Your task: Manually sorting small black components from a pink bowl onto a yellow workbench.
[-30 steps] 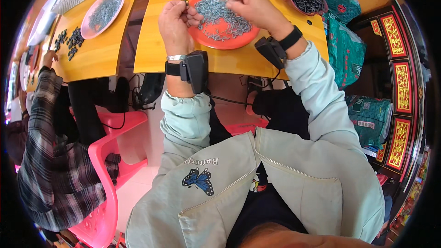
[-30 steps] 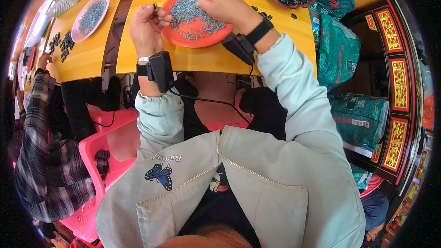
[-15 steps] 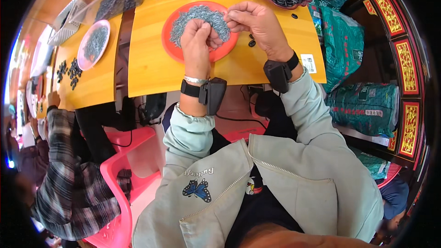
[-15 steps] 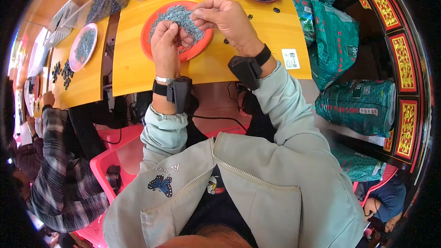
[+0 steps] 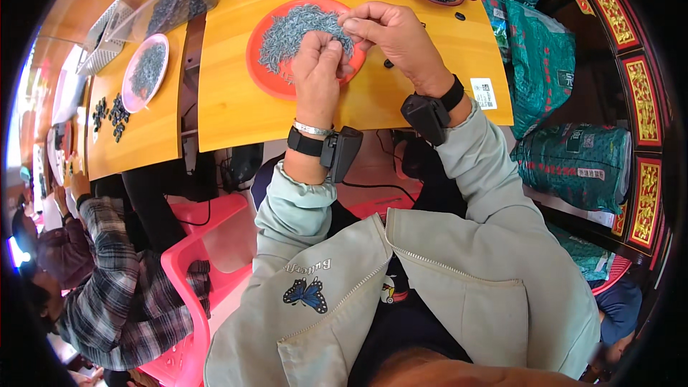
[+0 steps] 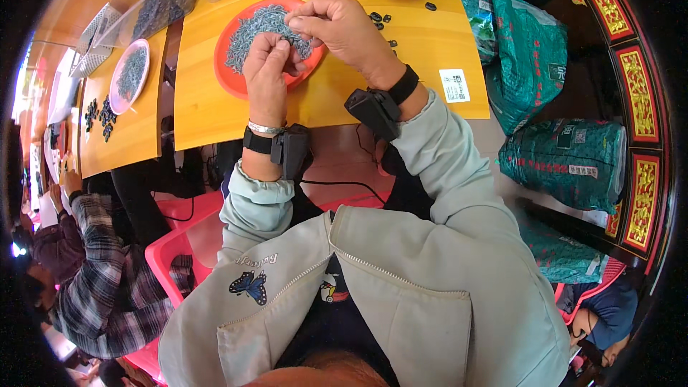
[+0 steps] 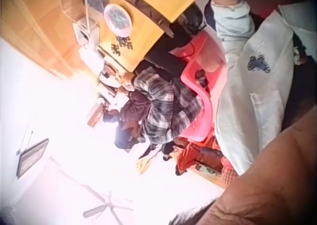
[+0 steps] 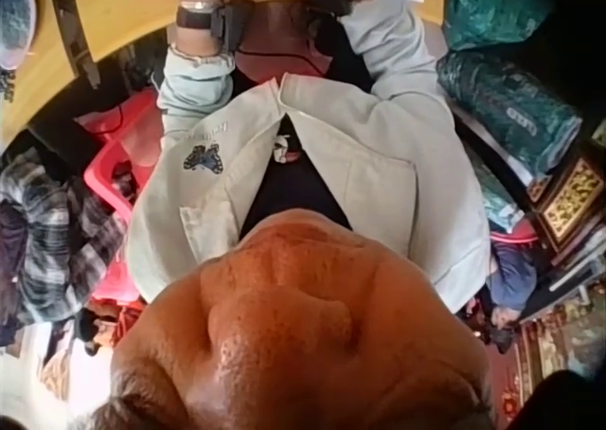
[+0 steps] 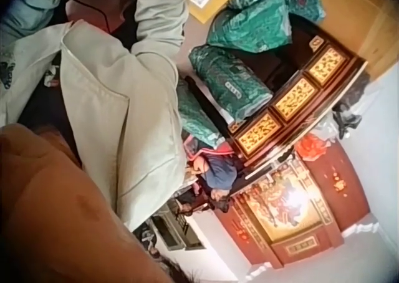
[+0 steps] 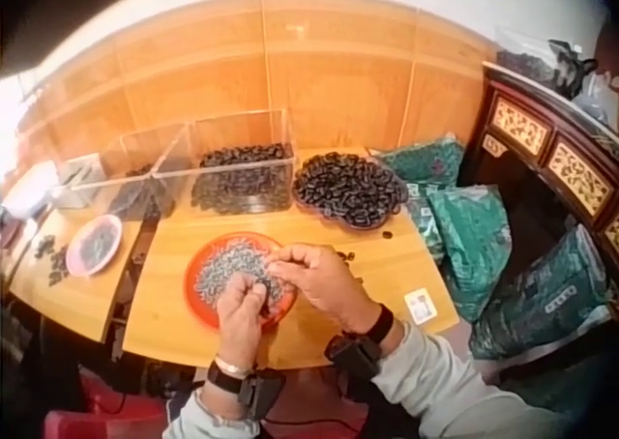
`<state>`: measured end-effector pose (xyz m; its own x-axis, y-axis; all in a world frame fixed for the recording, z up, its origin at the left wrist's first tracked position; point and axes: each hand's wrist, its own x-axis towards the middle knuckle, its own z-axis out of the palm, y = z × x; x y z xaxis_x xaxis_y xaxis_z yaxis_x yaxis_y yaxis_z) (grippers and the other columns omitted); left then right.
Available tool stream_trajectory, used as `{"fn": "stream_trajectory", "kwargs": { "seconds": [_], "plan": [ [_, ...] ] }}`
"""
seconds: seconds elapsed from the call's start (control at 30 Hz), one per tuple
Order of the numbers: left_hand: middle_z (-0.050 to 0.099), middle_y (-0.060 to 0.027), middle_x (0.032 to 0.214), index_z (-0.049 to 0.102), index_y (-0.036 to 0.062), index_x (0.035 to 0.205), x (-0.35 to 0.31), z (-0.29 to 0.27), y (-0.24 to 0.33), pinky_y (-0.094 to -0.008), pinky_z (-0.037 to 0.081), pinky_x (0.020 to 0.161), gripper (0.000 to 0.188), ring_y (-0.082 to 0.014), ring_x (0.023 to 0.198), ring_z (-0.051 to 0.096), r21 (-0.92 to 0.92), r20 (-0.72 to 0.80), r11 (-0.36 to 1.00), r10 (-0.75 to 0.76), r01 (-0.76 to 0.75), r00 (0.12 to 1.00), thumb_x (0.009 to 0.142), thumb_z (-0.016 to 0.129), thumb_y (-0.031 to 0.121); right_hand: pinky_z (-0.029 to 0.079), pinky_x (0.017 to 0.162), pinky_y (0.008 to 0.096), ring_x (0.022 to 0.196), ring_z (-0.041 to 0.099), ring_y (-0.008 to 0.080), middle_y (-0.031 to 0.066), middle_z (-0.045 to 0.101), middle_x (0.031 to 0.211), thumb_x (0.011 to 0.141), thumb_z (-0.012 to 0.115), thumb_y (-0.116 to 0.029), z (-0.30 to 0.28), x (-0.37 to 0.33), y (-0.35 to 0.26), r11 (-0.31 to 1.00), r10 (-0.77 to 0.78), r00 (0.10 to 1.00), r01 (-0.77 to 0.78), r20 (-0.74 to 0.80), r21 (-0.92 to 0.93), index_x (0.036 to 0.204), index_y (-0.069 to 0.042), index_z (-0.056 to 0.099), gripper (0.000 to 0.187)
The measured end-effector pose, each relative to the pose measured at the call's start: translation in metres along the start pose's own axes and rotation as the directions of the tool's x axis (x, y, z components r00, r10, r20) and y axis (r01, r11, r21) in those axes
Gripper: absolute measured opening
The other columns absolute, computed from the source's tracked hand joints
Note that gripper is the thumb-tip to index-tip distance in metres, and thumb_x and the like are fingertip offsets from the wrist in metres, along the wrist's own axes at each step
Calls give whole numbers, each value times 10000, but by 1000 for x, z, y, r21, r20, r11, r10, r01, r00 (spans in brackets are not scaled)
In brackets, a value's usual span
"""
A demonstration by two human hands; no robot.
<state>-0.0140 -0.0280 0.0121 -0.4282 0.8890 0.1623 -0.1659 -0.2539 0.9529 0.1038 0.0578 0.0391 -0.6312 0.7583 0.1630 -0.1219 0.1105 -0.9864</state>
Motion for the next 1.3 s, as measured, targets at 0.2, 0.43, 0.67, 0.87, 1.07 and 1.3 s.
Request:
{"fn": "stream_trajectory", "kwargs": {
  "seconds": [0.2,0.43,0.67,0.87,1.07,1.3],
  "plan": [
    [511,-17,671,500,-4,853,0,-2,-4,-217,415,497,68,-75,555,482,48,22,997,65,-66,998,878,471,52,438,614,186,676,521,52,0,607,772,849,612,-126,3,1,3,999,-35,998,35,52,-13,949,14,656,178],
    [538,-30,661,502,-11,832,-2,-1,-2,-235,414,488,62,-81,547,497,91,5,992,85,-85,996,859,486,42,446,631,192,690,530,59,7,611,786,851,602,-111,1,-1,2,1000,-26,997,27,69,-15,939,26,652,170],
    [555,-83,608,517,-3,810,0,-5,-2,-286,427,497,78,-147,523,537,316,22,940,130,-130,991,846,509,65,462,669,212,733,561,84,27,633,824,850,589,-115,1,-3,-2,983,-67,995,78,69,-167,931,43,639,184],
    [566,-114,611,525,4,811,1,-6,0,-312,437,506,82,-189,533,566,401,34,904,150,-151,988,838,521,81,438,698,191,776,536,42,-9,622,834,853,589,-112,-2,-1,3,958,-105,990,127,96,-259,939,11,641,159],
    [559,-105,608,525,5,810,0,-6,0,-311,435,506,79,-184,533,564,396,43,906,146,-151,988,840,519,78,455,624,234,662,558,97,54,624,732,835,575,-131,-2,1,9,925,-210,973,229,94,-302,888,16,627,165],
    [555,-108,607,526,2,816,-1,-7,0,-311,434,508,76,-184,536,560,431,47,890,139,-145,989,837,520,74,447,719,211,791,550,68,23,626,858,855,567,-90,-3,-2,1,910,-112,983,160,143,-383,926,31,629,153]
  ]
}}
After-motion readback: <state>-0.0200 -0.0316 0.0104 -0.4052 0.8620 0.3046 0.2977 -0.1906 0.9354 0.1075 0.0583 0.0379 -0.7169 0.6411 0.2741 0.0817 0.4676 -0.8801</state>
